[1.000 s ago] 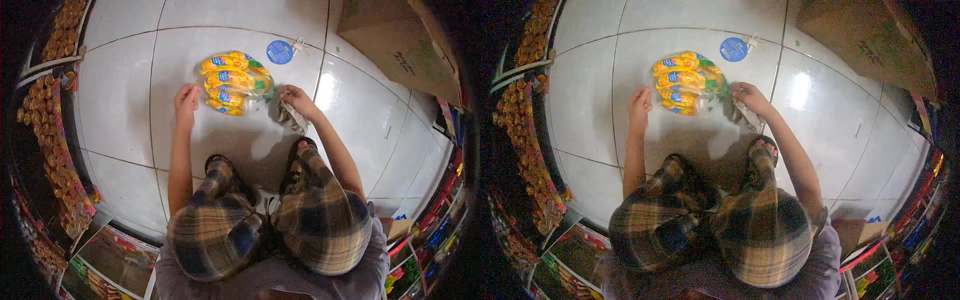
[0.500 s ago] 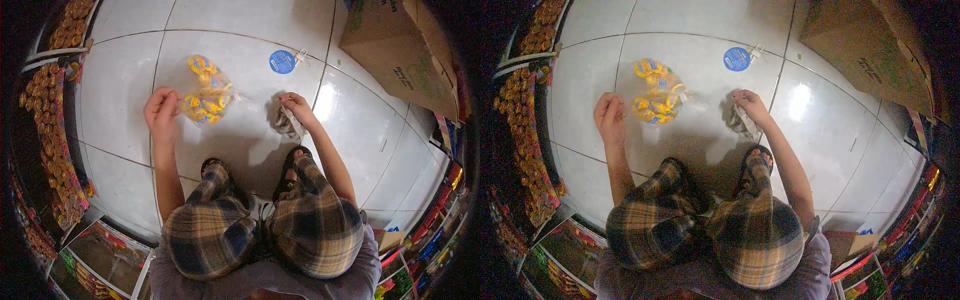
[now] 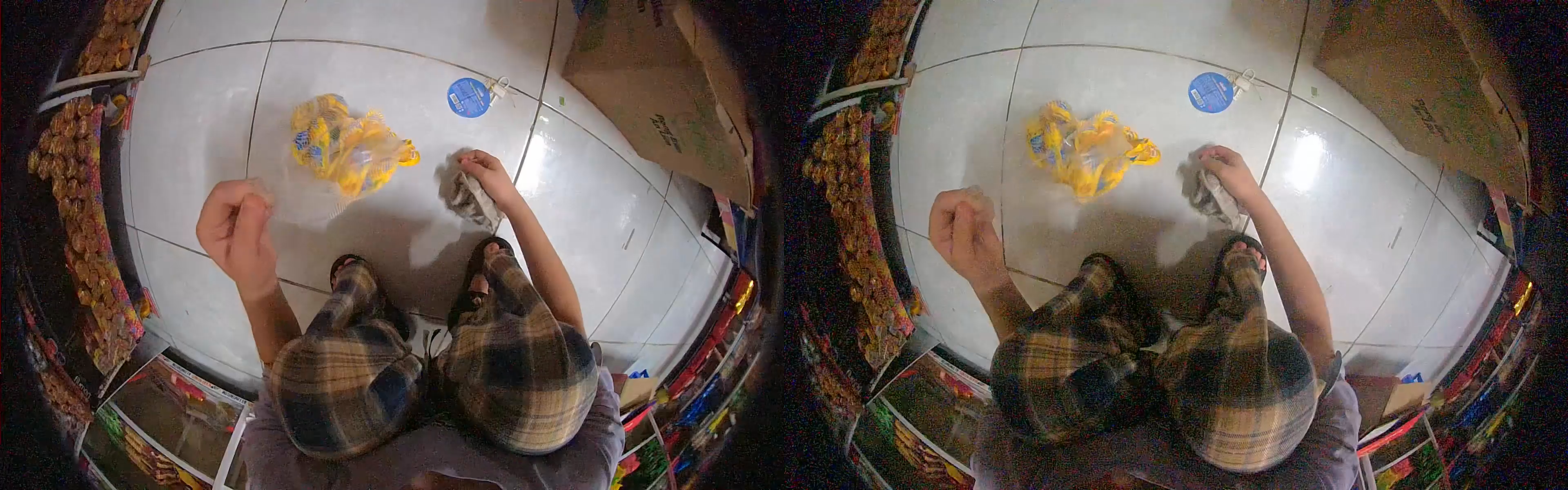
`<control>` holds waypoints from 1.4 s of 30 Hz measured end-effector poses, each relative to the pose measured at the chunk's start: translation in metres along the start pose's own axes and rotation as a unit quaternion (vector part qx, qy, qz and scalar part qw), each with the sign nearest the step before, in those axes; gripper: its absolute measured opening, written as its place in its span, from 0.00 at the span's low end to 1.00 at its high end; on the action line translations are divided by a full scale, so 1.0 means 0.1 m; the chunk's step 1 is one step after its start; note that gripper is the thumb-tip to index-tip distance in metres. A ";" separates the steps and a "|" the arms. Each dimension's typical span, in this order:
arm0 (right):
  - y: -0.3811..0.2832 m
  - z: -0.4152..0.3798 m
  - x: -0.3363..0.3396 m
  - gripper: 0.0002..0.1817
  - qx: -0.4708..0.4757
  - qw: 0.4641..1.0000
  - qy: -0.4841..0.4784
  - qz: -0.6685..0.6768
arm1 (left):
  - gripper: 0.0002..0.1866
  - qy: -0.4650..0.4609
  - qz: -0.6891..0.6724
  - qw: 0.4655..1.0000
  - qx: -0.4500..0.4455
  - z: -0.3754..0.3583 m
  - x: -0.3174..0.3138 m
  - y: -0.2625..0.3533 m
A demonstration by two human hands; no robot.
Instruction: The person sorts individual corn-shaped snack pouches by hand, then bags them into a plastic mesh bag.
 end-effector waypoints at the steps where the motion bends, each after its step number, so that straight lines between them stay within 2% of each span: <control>1: 0.00 0.01 -0.01 0.09 0.000 1.000 -0.001 -0.001 | 0.03 0.008 0.002 1.000 -0.023 -0.01 0.00 0.05; 5: -0.01 -0.01 -0.07 0.09 -0.007 0.999 -0.004 0.032 | 0.05 -0.009 -0.015 0.998 -0.067 -0.08 -0.04 0.20; 7: -0.01 -0.02 -0.08 0.09 -0.025 0.999 -0.005 0.041 | 0.06 -0.083 -0.039 0.992 -0.082 -0.12 -0.08 0.24; 8: -0.04 -0.03 -0.08 0.09 -0.012 0.999 -0.006 0.032 | 0.06 -0.083 -0.039 0.992 -0.082 -0.14 -0.09 0.25; 10: -0.04 -0.03 -0.08 0.09 0.000 1.000 -0.007 0.023 | 0.10 -0.027 -0.099 0.984 -0.147 -0.18 0.00 0.37; 11: -0.01 -0.01 -0.07 0.09 0.009 1.000 -0.012 0.015 | 0.10 -0.027 -0.099 0.984 -0.147 -0.19 0.01 0.40; 13: 0.03 0.01 -0.06 0.09 0.017 1.000 -0.018 0.007 | 0.14 -0.104 -0.094 0.956 -0.257 -0.30 -0.03 0.58; 16: 0.08 0.03 -0.07 0.10 -0.004 0.999 -0.017 0.033 | 0.12 -0.101 -0.049 0.965 -0.238 -0.28 -0.07 0.58; 18: 0.05 0.05 -0.07 0.10 0.040 0.999 -0.014 0.030 | 0.09 -0.099 -0.006 0.971 -0.219 -0.26 -0.14 0.55; 20: 0.06 0.04 -0.06 0.11 0.034 0.999 -0.013 0.021 | 0.07 -0.098 0.014 0.973 -0.207 -0.26 -0.22 0.54; 23: 0.06 0.04 -0.04 0.11 0.025 1.000 -0.012 0.009 | 0.10 -0.124 -0.046 0.964 -0.231 -0.33 -0.24 0.55; 24: 0.06 0.03 -0.04 0.11 0.021 1.000 -0.008 0.008 | 0.11 -0.066 -0.222 0.953 -0.196 -0.35 0.01 0.42; 25: 0.08 0.04 -0.04 0.11 0.022 1.000 -0.008 0.008 | 0.13 -0.005 -0.391 0.907 -0.153 -0.37 0.22 0.25; 26: 0.11 0.04 -0.05 0.11 0.019 0.999 -0.011 0.032 | 0.13 -0.006 -0.391 0.907 -0.154 -0.31 0.10 0.38; 27: 0.12 0.04 -0.06 0.11 0.015 0.998 -0.014 0.056 | 0.11 -0.131 -0.150 0.961 -0.192 -0.26 -0.33 0.68; 28: 0.12 0.04 -0.05 0.11 0.016 0.998 -0.014 0.055 | 0.10 -0.244 0.102 0.940 -0.215 -0.29 -0.69 0.76; 29: 0.08 0.02 -0.06 0.11 0.003 0.999 -0.015 0.049 | 0.10 -0.242 0.102 0.940 -0.217 -0.31 -0.67 0.75; 31: 0.01 0.00 -0.08 0.11 -0.008 0.999 -0.014 0.044 | 0.07 -0.140 0.085 0.987 0.004 -0.18 -0.45 0.40; 33: -0.06 -0.03 -0.08 0.11 0.012 1.000 -0.012 -0.001 | 0.07 -0.169 0.064 0.984 -0.009 -0.19 -0.46 0.34; 37: 0.07 0.02 -0.04 0.11 0.022 1.000 -0.014 0.009 | 0.08 -0.260 -0.013 0.964 -0.053 -0.33 -0.34 0.35; 38: 0.06 0.00 -0.06 0.12 0.015 1.000 -0.015 0.015 | 0.08 -0.280 -0.032 0.957 -0.063 0.12 -0.55 0.09; 39: 0.04 0.01 -0.08 0.12 0.010 1.000 -0.015 0.020 | 0.08 -0.300 -0.050 0.950 -0.075 0.27 -0.59 0.00; 41: -0.03 0.05 -0.09 0.12 0.023 1.000 -0.009 0.012 | 0.08 -0.344 -0.090 0.929 -0.104 -0.22 -0.27 0.25; 42: -0.01 0.01 -0.11 0.12 0.022 1.000 -0.008 0.004 | 0.09 -0.364 -0.110 0.918 -0.110 -0.24 -0.21 0.23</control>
Point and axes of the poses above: each hand's wrist, its own z-axis towards the middle knuckle, its own x-axis out of the back of the hand, y = z × x, the point moved 7 cm from there along z, towards the middle knuckle, and after that the axes turned 8 degrees about x, right-handed, at the moved point
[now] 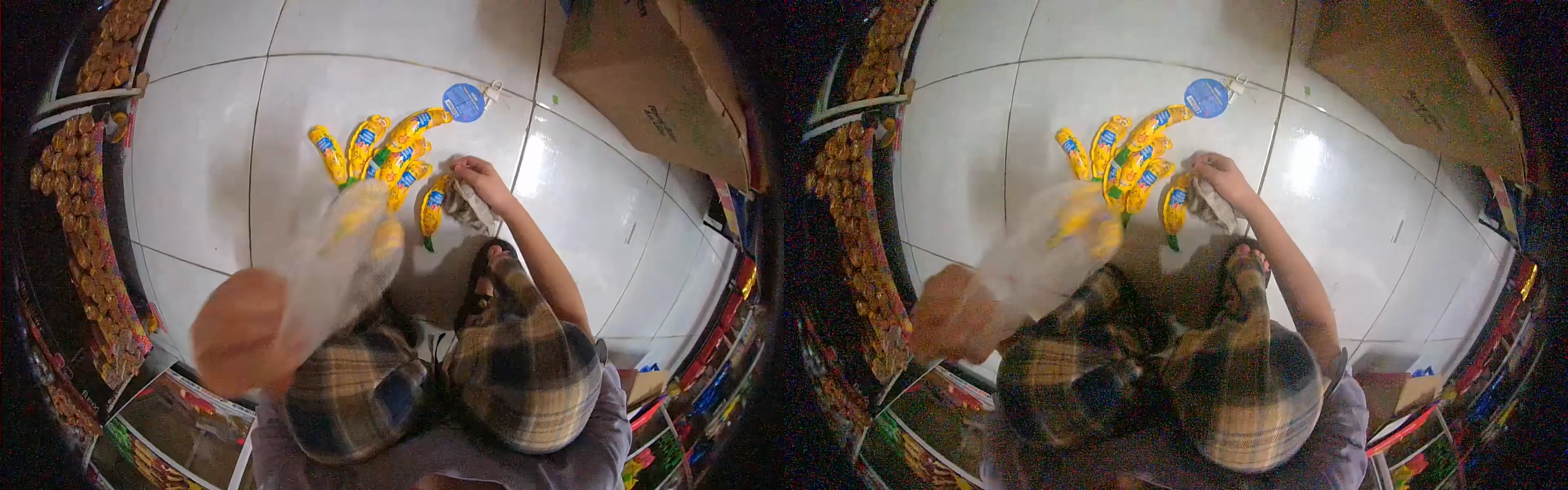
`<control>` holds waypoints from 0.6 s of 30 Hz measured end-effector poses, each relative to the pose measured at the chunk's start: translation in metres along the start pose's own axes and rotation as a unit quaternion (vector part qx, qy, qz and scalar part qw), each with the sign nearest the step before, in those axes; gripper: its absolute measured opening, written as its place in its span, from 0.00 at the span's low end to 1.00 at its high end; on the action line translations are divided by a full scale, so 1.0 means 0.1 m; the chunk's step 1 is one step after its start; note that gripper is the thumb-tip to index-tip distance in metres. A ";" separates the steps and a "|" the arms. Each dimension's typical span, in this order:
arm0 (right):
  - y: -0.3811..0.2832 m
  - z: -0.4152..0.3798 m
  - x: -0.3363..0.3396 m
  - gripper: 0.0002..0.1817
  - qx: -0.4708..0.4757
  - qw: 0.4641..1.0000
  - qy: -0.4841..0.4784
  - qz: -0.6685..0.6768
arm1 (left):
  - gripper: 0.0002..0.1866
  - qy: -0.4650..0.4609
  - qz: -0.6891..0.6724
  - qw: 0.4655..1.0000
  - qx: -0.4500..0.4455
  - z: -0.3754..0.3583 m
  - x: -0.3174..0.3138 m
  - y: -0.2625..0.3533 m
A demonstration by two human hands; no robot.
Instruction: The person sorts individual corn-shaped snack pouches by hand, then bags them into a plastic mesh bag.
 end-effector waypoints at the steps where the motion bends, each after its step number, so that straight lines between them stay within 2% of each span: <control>1: 0.03 -0.06 -0.03 0.12 -0.006 1.000 0.000 0.003 | 0.09 -0.020 -0.020 1.000 -0.009 -0.07 0.02 0.01; 8: 0.00 0.02 -0.05 0.12 -0.024 0.999 -0.005 0.029 | 0.10 -0.172 -0.137 0.968 -0.123 -0.32 0.29 0.09; 9: -0.11 0.01 -0.13 0.12 0.029 0.999 -0.036 0.021 | 0.06 0.004 0.271 0.956 -0.114 -0.07 -0.02 0.37; 10: -0.23 -0.04 -0.23 0.12 0.078 0.995 -0.068 0.014 | 0.06 0.002 0.268 0.957 -0.110 0.05 -0.28 0.34; 11: -0.33 -0.07 -0.33 0.17 0.074 0.988 -0.133 -0.034 | 0.05 0.197 0.149 0.957 -0.152 0.07 -0.21 0.41; 12: -0.52 -0.11 -0.37 0.17 0.074 0.988 -0.133 -0.036 | 0.06 0.383 0.023 0.903 -0.192 -0.05 -0.03 0.39; 13: -0.75 -0.20 -0.49 0.22 0.094 0.976 -0.187 -0.065 | 0.06 0.384 0.021 0.903 -0.194 -0.02 -0.01 0.37; 14: -0.89 -0.30 -0.62 0.26 0.110 0.960 -0.239 -0.093 | 0.08 0.259 0.079 0.955 -0.118 0.15 -0.13 0.29; 15: -0.96 -0.33 -0.67 0.26 0.109 0.961 -0.238 -0.093 | 0.10 0.126 0.133 0.982 -0.039 0.26 -0.28 0.18; 16: -1.05 -0.39 -0.79 0.30 0.134 0.946 -0.289 -0.056 | 0.10 0.126 0.132 0.982 -0.038 0.25 -0.29 0.18; 17: -1.12 -0.46 -0.89 0.34 0.159 0.927 -0.340 -0.020 | 0.06 0.171 0.138 0.975 -0.007 0.23 -0.23 0.14; 18: -1.12 -0.47 -0.93 0.34 0.159 0.927 -0.340 -0.020 | 0.02 0.217 0.144 0.965 0.025 0.19 -0.17 0.09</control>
Point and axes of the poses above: each hand's wrist, its own z-axis towards the middle knuckle, its own x-axis out of the back of the hand, y = z × x, the point moved 7 cm from there along z, towards the middle knuckle, and after that the axes turned 8 degrees about x, right-handed, at the moved point
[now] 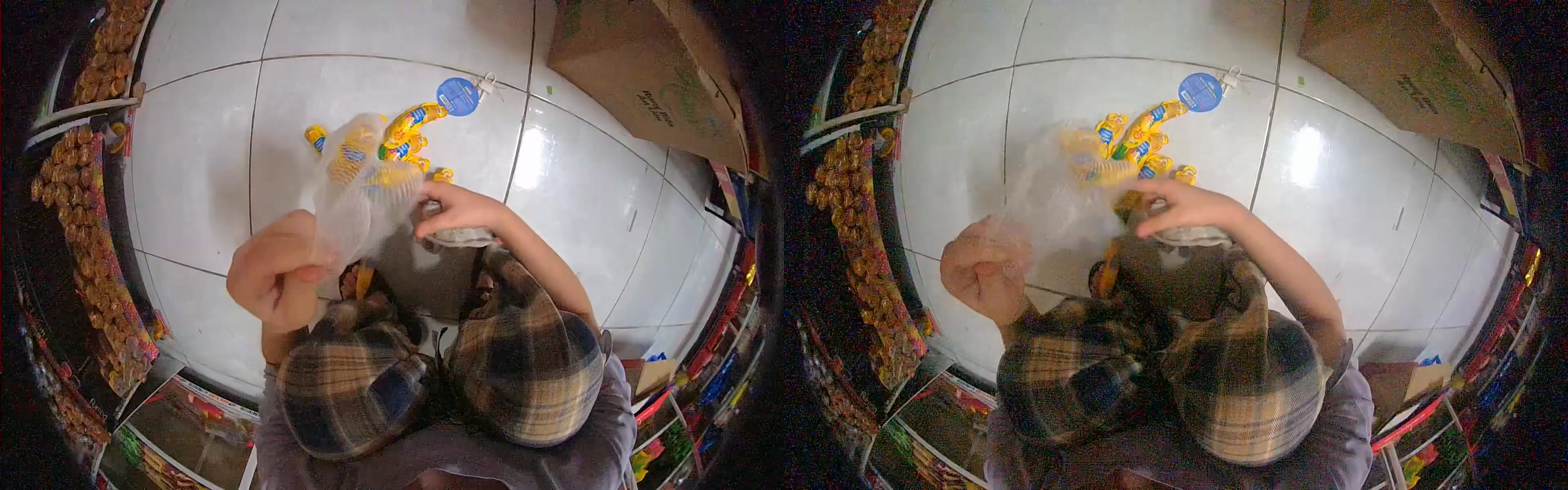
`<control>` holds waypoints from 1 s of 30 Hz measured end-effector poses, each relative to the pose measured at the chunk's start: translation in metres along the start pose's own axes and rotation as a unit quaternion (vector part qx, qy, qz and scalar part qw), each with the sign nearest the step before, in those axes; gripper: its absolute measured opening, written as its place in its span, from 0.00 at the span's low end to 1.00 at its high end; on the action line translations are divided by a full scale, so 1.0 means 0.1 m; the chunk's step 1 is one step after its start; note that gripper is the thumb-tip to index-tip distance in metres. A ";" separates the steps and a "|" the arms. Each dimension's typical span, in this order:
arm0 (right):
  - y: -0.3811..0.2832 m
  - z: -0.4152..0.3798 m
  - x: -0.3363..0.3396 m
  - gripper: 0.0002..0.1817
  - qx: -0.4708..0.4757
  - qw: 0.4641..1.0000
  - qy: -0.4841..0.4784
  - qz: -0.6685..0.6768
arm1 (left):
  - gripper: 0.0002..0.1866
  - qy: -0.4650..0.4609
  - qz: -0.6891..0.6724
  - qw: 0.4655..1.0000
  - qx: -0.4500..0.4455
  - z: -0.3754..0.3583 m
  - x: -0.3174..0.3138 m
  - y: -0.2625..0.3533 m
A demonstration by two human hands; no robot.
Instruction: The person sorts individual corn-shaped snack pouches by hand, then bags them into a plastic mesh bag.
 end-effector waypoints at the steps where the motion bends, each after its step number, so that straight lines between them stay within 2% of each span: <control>1: 0.04 0.01 -0.01 0.36 -0.031 0.999 0.023 -0.013 | 0.02 0.000 0.000 1.000 0.000 -0.01 0.00 -0.02; 2: 0.09 0.02 0.00 0.38 -0.063 0.997 0.046 -0.026 | 0.03 -0.014 -0.031 0.999 -0.003 -0.02 -0.02 -0.03; 4: 0.21 0.05 -0.03 0.41 -0.059 0.995 0.067 -0.039 | 0.04 -0.028 -0.061 0.998 -0.006 -0.04 -0.02 -0.05; 6: 0.15 0.04 0.05 0.41 0.013 0.982 0.187 -0.014 | 0.06 -0.137 -0.132 0.981 -0.048 -0.09 -0.11 0.01; 7: 0.12 0.04 0.06 0.41 0.014 0.982 0.187 -0.014 | 0.06 -0.137 -0.132 0.981 -0.048 -0.06 -0.14 -0.01; 9: 0.07 0.06 0.00 0.38 0.002 0.993 0.121 0.015 | 0.06 -0.262 -0.297 0.901 -0.177 -0.10 -0.29 0.15; 10: 0.08 0.06 -0.01 0.38 0.002 0.993 0.121 0.015 | 0.06 -0.262 -0.297 0.901 -0.177 -0.11 -0.31 0.18; 12: 0.07 0.10 -0.20 0.34 0.035 0.999 0.002 -0.011 | 0.12 -0.397 -0.368 0.839 -0.057 -0.19 -0.52 0.21; 13: 0.06 0.11 -0.22 0.27 0.068 0.996 -0.005 -0.058 | 0.12 -0.397 -0.369 0.838 -0.057 -0.20 -0.54 0.20; 14: 0.05 0.10 -0.22 0.27 0.067 0.996 -0.005 -0.059 | 0.11 -0.409 -0.368 0.831 -0.079 -0.21 -0.56 0.21; 15: 0.04 0.08 -0.21 0.23 0.058 0.998 -0.003 -0.034 | 0.11 -0.419 -0.367 0.824 -0.100 -0.22 -0.56 0.22; 16: 0.03 0.06 -0.20 0.19 0.049 0.999 -0.001 -0.008 | 0.11 -0.419 -0.367 0.825 -0.100 -0.20 -0.54 0.21; 17: -0.01 0.04 -0.17 0.19 0.049 0.999 -0.002 -0.008 | 0.07 -0.433 -0.292 0.849 -0.075 -0.17 -0.53 0.14; 18: -0.07 0.01 -0.09 0.15 0.046 0.994 0.020 -0.099 | 0.04 -0.443 -0.216 0.868 -0.050 -0.15 -0.52 0.08; 19: -0.14 -0.03 0.01 0.12 0.042 0.980 0.042 -0.189 | 0.04 -0.443 -0.216 0.869 -0.050 -0.12 -0.46 0.08; 20: -0.23 -0.06 0.07 0.12 0.042 0.980 0.041 -0.189 | 0.04 -0.397 -0.115 0.911 0.007 -0.05 -0.39 -0.06; 21: -0.34 -0.10 0.20 0.09 0.045 0.966 0.089 -0.240 | 0.03 -0.343 -0.013 0.937 0.065 0.01 -0.30 -0.19; 22: -0.42 -0.15 0.33 0.07 0.048 0.946 0.136 -0.291 | 0.03 -0.342 -0.013 0.937 0.065 0.02 -0.25 -0.21; 23: -0.43 -0.17 0.41 0.07 0.048 0.946 0.135 -0.292 | 0.03 -0.305 0.035 0.944 0.117 0.09 -0.17 -0.35; 24: -0.48 -0.22 0.52 0.06 0.077 0.935 0.178 -0.296 | 0.02 -0.266 0.082 0.946 0.169 0.13 -0.09 -0.49; 25: -0.55 -0.26 0.60 0.06 0.106 0.922 0.221 -0.299 | 0.02 -0.265 0.081 0.946 0.168 0.14 -0.08 -0.52; 26: -0.57 -0.26 0.58 0.06 0.107 0.922 0.220 -0.301 | 0.02 -0.233 0.155 0.947 0.156 0.17 -0.02 -0.57; 27: -0.67 -0.32 0.60 0.06 0.145 0.907 0.285 -0.273 | 0.02 -0.198 0.228 0.942 0.145 0.20 0.04 -0.61; 28: -0.74 -0.39 0.64 0.06 0.180 0.887 0.349 -0.242 | 0.02 -0.197 0.229 0.942 0.146 0.21 0.04 -0.64; 30: -0.76 -0.40 0.61 0.07 0.188 0.890 0.334 -0.249 | 0.02 -0.160 0.275 0.937 0.143 0.22 0.08 -0.70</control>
Point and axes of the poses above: each hand's wrist, its own z-axis towards the middle knuckle, its own x-axis out of the back of the hand, y = z × x, the point moved 7 cm from there along z, towards the middle knuckle, and after that the axes turned 8 degrees about x, right-handed, at the moved point
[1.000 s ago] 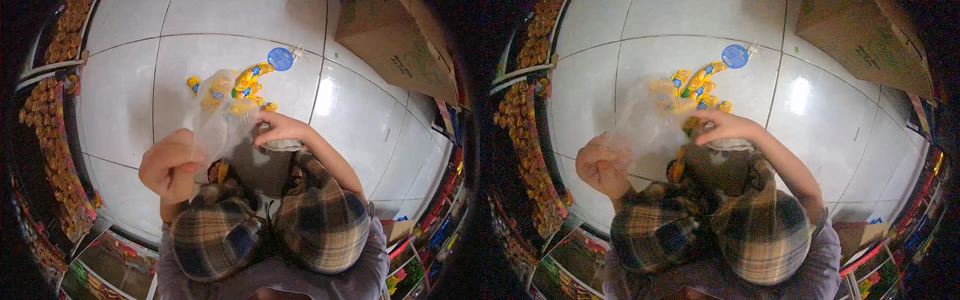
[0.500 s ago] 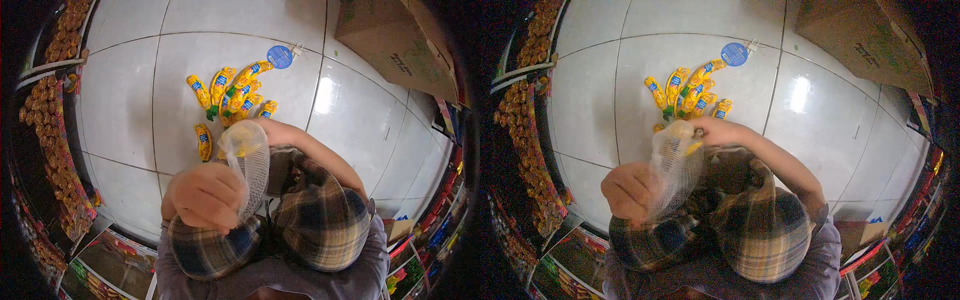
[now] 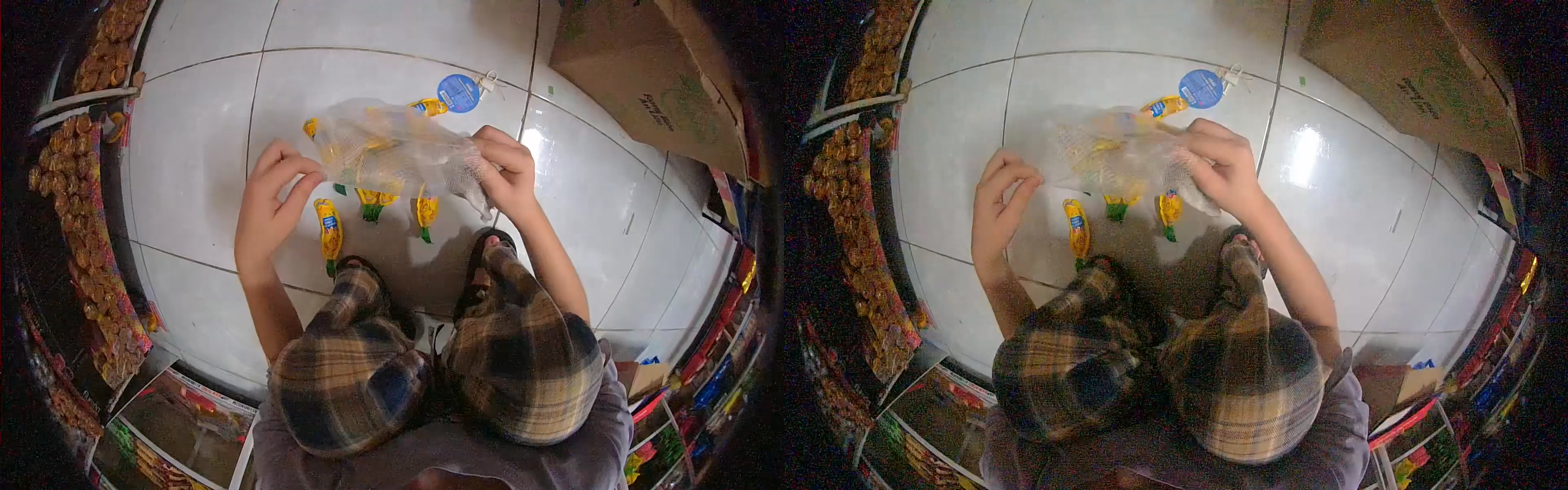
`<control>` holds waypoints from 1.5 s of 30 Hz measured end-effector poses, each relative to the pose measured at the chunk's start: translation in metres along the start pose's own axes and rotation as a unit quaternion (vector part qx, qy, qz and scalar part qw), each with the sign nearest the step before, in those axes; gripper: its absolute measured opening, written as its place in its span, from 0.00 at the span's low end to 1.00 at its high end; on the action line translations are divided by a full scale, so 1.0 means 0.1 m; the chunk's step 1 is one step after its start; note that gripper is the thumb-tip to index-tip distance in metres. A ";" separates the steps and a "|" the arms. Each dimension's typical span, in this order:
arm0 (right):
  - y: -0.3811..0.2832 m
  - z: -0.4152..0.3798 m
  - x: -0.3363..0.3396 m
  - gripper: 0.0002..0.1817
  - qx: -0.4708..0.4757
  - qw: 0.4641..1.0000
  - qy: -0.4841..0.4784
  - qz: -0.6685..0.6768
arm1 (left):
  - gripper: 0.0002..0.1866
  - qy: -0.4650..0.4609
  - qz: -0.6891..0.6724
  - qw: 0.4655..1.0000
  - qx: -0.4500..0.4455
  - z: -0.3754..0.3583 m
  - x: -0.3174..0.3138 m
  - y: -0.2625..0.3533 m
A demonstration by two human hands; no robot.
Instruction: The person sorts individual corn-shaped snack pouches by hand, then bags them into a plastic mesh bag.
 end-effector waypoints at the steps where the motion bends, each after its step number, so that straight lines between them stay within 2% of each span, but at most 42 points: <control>1: -0.03 0.00 0.05 0.06 0.020 0.999 0.029 -0.009 | 0.02 0.000 -0.001 1.000 0.000 0.01 -0.01 -0.02; 3: -0.09 0.00 0.10 0.06 0.037 0.998 0.056 -0.016 | 0.02 0.027 -0.034 0.998 -0.049 -0.02 0.00 -0.01; 4: -0.13 0.01 0.12 0.06 0.047 0.996 0.062 -0.038 | 0.02 0.028 -0.034 0.998 -0.046 -0.02 -0.04 -0.06; 5: -0.16 0.01 0.14 0.07 0.058 0.994 0.069 -0.059 | 0.05 0.061 -0.209 0.975 -0.049 -0.02 -0.01 -0.14; 6: -0.10 0.01 0.12 0.07 0.059 0.994 0.067 -0.059 | 0.08 0.093 -0.378 0.920 -0.052 -0.02 0.01 -0.20; 7: 0.08 -0.02 0.11 0.07 0.013 0.995 0.080 -0.050 | 0.08 0.093 -0.379 0.919 -0.053 -0.03 -0.05 -0.10; 8: 0.23 -0.06 0.10 0.07 -0.033 0.994 0.093 -0.040 | 0.09 0.070 -0.531 0.843 -0.056 -0.05 -0.12 0.03; 9: 0.24 -0.07 0.06 0.08 -0.019 0.997 0.070 -0.030 | 0.11 0.046 -0.667 0.742 -0.057 -0.06 -0.17 0.08; 10: 0.28 -0.09 0.01 0.08 -0.020 0.997 0.068 -0.028 | 0.11 0.049 -0.666 0.742 -0.055 -0.08 -0.16 0.06; 13: 0.44 -0.12 -0.30 0.10 -0.054 0.998 -0.009 -0.010 | 0.09 0.040 -0.582 0.805 -0.112 -0.12 -0.11 0.13; 16: 0.35 -0.12 -0.34 0.07 -0.096 0.994 -0.012 -0.041 | 0.08 0.029 -0.489 0.855 -0.168 -0.15 -0.10 0.20; 18: 0.31 -0.12 -0.29 0.05 -0.063 0.995 -0.001 -0.081 | 0.07 0.019 -0.423 0.883 -0.204 -0.19 -0.10 0.27; 19: 0.35 -0.14 -0.22 0.04 -0.093 0.993 0.052 -0.050 | 0.07 0.018 -0.424 0.882 -0.205 -0.28 -0.11 0.33; 20: 0.39 -0.17 -0.15 0.04 -0.122 0.987 0.105 -0.019 | 0.12 0.121 -0.281 0.941 -0.146 -0.44 -0.07 0.36; 21: 0.29 -0.16 -0.12 0.04 -0.058 0.992 0.100 -0.059 | 0.16 0.220 -0.128 0.964 -0.082 -0.53 -0.01 0.35; 22: 0.24 -0.12 -0.11 0.04 -0.058 0.992 0.099 -0.058 | 0.16 0.221 -0.128 0.963 -0.081 -0.51 -0.03 0.32; 23: 0.08 -0.04 -0.14 0.05 -0.009 0.996 0.062 -0.061 | 0.18 0.211 -0.222 0.916 -0.259 -0.63 -0.01 0.43; 24: -0.05 -0.01 -0.19 0.05 0.040 0.997 0.026 -0.063 | 0.20 0.193 -0.306 0.830 -0.425 -0.84 0.01 0.47; 25: 0.11 0.00 -0.24 0.05 -0.018 0.996 -0.004 -0.086 | 0.04 0.194 -0.082 0.977 -0.027 -0.75 -0.03 0.13; 26: 0.16 -0.02 -0.25 0.05 -0.016 0.996 -0.004 -0.086 | 0.04 0.196 -0.083 0.977 -0.029 -0.79 -0.03 0.08; 28: 0.28 -0.06 -0.29 0.06 -0.049 0.989 -0.028 -0.133 | 0.05 0.104 -0.202 0.966 -0.124 -0.61 0.01 0.40; 29: 0.11 -0.03 -0.30 0.06 0.026 0.991 -0.024 -0.130 | 0.08 -0.002 -0.176 0.975 -0.137 -0.70 0.03 0.46; 30: 0.11 -0.03 -0.31 0.06 0.026 0.991 -0.025 -0.129 | 0.08 -0.001 -0.176 0.975 -0.135 -0.65 -0.05 0.42; 31: 0.15 -0.08 -0.32 0.07 -0.023 0.992 -0.029 -0.122 | 0.09 0.124 -0.155 0.941 -0.273 -0.66 -0.01 0.56; 32: 0.20 -0.08 -0.30 0.07 -0.063 0.990 -0.031 -0.121 | 0.12 0.248 -0.126 0.869 -0.409 -0.79 0.04 0.66; 33: 0.29 -0.08 -0.31 0.07 -0.066 0.989 -0.027 -0.129 | 0.11 0.143 -0.057 0.904 -0.398 -0.74 0.07 0.73; 34: 0.28 -0.07 -0.30 0.07 -0.066 0.989 -0.025 -0.131 | 0.11 0.142 -0.058 0.903 -0.400 -0.74 0.09 0.78; 36: 0.16 -0.05 -0.36 0.06 -0.013 0.989 -0.066 -0.130 | 0.09 0.133 -0.104 0.866 -0.470 -0.85 0.12 0.89; 37: 0.20 -0.07 -0.40 0.10 -0.076 0.984 -0.108 -0.120 | 0.08 0.197 -0.045 0.902 -0.382 -0.81 0.14 0.80; 38: 0.20 -0.06 -0.40 0.10 -0.074 0.984 -0.108 -0.122 | 0.08 0.198 -0.045 0.901 -0.384 -0.73 0.11 0.82; 40: 0.42 -0.11 -0.46 0.13 -0.168 0.968 -0.158 -0.102 | 0.10 0.337 -0.159 0.869 -0.326 -0.51 0.27 0.76; 41: 0.72 -0.28 -0.50 0.16 -0.256 0.933 -0.214 -0.137 | 0.10 0.337 -0.160 0.869 -0.326 -0.53 0.31 0.79; 42: 0.76 -0.34 -0.52 0.16 -0.253 0.933 -0.215 -0.138 | 0.09 0.273 -0.116 0.915 -0.274 -0.44 0.27 0.80; 43: 0.78 -0.45 -0.63 0.17 -0.235 0.889 -0.327 -0.219 | 0.09 0.206 -0.070 0.952 -0.218 -0.35 0.20 0.78; 44: 0.82 -0.58 -0.71 0.17 -0.212 0.826 -0.430 -0.296 | 0.09 0.207 -0.070 0.951 -0.219 -0.35 0.18 0.80; 45: 0.82 -0.67 -0.83 0.18 -0.203 0.815 -0.471 -0.269 | 0.08 0.178 -0.197 0.953 -0.143 -0.27 0.13 0.68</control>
Point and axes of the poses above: each hand's wrist, its own z-axis towards the middle knuckle, its own x-axis out of the back of the hand, y = z × x, the point moved 7 cm from there along z, towards the middle knuckle, and after that the axes turned 8 degrees about x, right-handed, at the moved point
